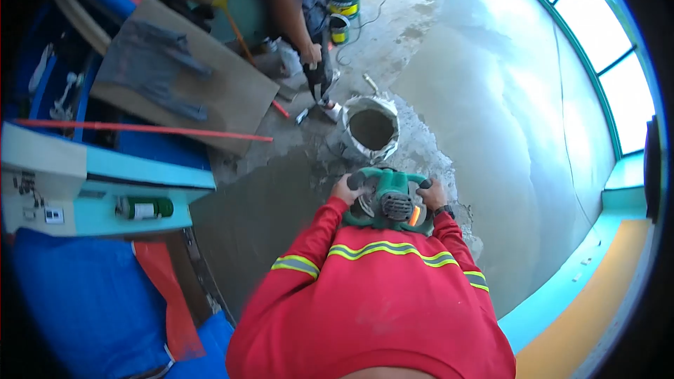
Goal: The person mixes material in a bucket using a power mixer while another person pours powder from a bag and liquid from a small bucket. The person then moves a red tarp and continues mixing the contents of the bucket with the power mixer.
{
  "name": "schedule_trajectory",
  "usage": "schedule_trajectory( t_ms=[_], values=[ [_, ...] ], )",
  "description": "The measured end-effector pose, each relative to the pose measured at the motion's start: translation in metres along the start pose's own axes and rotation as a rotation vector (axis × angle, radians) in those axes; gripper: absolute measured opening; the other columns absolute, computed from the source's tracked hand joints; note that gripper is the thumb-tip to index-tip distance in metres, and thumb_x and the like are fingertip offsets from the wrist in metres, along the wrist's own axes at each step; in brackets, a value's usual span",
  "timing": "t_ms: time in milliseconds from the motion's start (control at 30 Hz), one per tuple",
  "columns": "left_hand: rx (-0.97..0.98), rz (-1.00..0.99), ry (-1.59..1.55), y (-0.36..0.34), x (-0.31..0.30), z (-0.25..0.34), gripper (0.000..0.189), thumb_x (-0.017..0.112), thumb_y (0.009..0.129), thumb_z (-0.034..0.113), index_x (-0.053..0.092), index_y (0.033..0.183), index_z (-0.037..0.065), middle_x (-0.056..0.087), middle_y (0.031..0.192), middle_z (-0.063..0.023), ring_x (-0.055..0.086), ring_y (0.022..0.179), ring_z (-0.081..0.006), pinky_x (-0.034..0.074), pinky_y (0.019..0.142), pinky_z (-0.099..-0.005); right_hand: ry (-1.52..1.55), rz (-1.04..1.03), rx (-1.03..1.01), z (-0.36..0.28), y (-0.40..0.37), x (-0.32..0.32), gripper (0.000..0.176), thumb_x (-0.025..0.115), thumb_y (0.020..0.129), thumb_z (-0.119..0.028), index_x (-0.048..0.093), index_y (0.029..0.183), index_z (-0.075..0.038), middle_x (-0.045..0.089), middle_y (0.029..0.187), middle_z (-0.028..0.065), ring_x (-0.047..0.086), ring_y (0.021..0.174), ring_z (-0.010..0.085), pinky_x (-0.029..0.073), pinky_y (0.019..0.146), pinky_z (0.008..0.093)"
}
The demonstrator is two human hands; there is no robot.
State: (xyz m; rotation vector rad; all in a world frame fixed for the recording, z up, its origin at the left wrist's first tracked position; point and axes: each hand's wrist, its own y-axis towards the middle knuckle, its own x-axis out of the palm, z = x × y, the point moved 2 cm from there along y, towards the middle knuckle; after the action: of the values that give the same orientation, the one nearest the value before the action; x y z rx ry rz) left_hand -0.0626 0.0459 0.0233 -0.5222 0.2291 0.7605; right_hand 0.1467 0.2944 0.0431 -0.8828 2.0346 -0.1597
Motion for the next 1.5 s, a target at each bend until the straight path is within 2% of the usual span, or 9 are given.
schedule_trajectory(
  t_ms=[100, 267, 367, 567, 833, 967, 1067, 1233, 1500],
  values=[
    [-0.121, -0.17, -0.415, 0.012, 0.008, -0.027, 0.048, 0.08, 0.074, 0.016, 0.055, 0.114, 0.005, 0.066, 0.094, -0.0112, 0.068, 0.067, -0.0227, 0.054, 0.047, -0.0358, -0.039, 0.047, -0.028, -0.014, -0.01, -0.01, 0.046, 0.069, 0.061, -0.027, 0.067, 0.1, -0.002, 0.068, 0.094, 0.0237, 0.066, 0.091, 0.0404, 0.052, 0.081, 0.0468],
    [-0.332, -0.434, -0.633, -0.002, -0.008, -0.016, 0.037, 0.076, 0.077, 0.015, 0.054, 0.107, 0.006, 0.062, 0.08, -0.0081, 0.062, 0.056, -0.0199, 0.054, 0.048, -0.0367, 0.014, 0.022, -0.018, -0.008, -0.009, -0.01, 0.044, 0.069, 0.061, -0.027, 0.067, 0.098, -0.003, 0.068, 0.093, 0.0234, 0.066, 0.091, 0.0397, 0.052, 0.081, 0.0459],
    [-0.301, -0.472, -0.717, -0.004, -0.007, -0.025, 0.03, 0.074, 0.078, 0.015, 0.055, 0.099, 0.006, 0.059, 0.071, -0.0068, 0.059, 0.052, -0.0187, 0.053, 0.048, -0.0364, 0.041, 0.012, -0.032, -0.008, -0.01, -0.01, 0.044, 0.069, 0.062, -0.027, 0.066, 0.098, -0.003, 0.068, 0.093, 0.0234, 0.066, 0.092, 0.0396, 0.052, 0.081, 0.0462],
    [-0.343, -0.415, -0.822, -0.023, -0.002, -0.035, 0.023, 0.072, 0.078, 0.013, 0.056, 0.09, 0.004, 0.054, 0.061, -0.0066, 0.054, 0.047, -0.0188, 0.052, 0.047, -0.0374, -0.03, -0.002, -0.029, -0.011, -0.007, -0.01, 0.046, 0.067, 0.063, -0.03, 0.066, 0.101, -0.004, 0.068, 0.096, 0.0235, 0.065, 0.095, 0.0408, 0.052, 0.084, 0.0463],
    [-0.317, -0.04, -0.692, -0.055, 0.017, -0.106, 0.017, 0.069, 0.078, 0.012, 0.057, 0.074, 0.0, 0.052, 0.052, -0.0087, 0.052, 0.042, -0.0227, 0.048, 0.043, -0.0384, -0.235, -0.089, -0.223, -0.072, 0.02, -0.002, 0.041, 0.064, 0.066, -0.032, 0.069, 0.1, -0.01, 0.068, 0.098, 0.0212, 0.065, 0.095, 0.0392, 0.052, 0.083, 0.0478],
    [-0.405, 0.114, -0.851, -0.08, 0.016, -0.099, 0.021, 0.067, 0.081, 0.015, 0.056, 0.071, 0.001, 0.051, 0.052, -0.0096, 0.052, 0.042, -0.0235, 0.045, 0.042, -0.0373, -0.287, -0.172, -0.251, -0.096, 0.026, 0.013, 0.042, 0.061, 0.066, -0.03, 0.069, 0.102, -0.011, 0.068, 0.097, 0.0223, 0.065, 0.093, 0.0396, 0.052, 0.081, 0.0487],
    [-0.529, 0.09, -1.063, -0.086, 0.021, -0.097, 0.02, 0.066, 0.082, 0.014, 0.054, 0.071, 0.001, 0.048, 0.054, -0.0089, 0.051, 0.044, -0.0226, 0.047, 0.044, -0.0384, -0.314, -0.198, -0.262, -0.105, 0.027, 0.01, 0.044, 0.063, 0.064, -0.03, 0.068, 0.103, -0.01, 0.068, 0.097, 0.0218, 0.065, 0.092, 0.0394, 0.052, 0.081, 0.0486],
    [-0.487, 0.084, -0.946, -0.085, 0.01, -0.065, 0.014, 0.065, 0.081, 0.008, 0.053, 0.079, 0.001, 0.047, 0.056, -0.0077, 0.051, 0.044, -0.0214, 0.048, 0.045, -0.0393, -0.277, -0.184, -0.237, -0.095, 0.032, 0.011, 0.046, 0.067, 0.063, -0.032, 0.067, 0.103, -0.008, 0.069, 0.096, 0.0209, 0.066, 0.091, 0.0394, 0.052, 0.081, 0.0481],
    [-0.378, -0.29, -0.613, -0.008, -0.013, -0.032, 0.021, 0.072, 0.075, 0.006, 0.054, 0.087, 0.001, 0.051, 0.056, -0.007, 0.051, 0.041, -0.0199, 0.048, 0.042, -0.0382, 0.024, 0.033, 0.037, -0.012, -0.02, 0.004, 0.043, 0.066, 0.066, -0.029, 0.066, 0.102, -0.006, 0.068, 0.093, 0.023, 0.065, 0.09, 0.0411, 0.052, 0.08, 0.0475]
  ],
)
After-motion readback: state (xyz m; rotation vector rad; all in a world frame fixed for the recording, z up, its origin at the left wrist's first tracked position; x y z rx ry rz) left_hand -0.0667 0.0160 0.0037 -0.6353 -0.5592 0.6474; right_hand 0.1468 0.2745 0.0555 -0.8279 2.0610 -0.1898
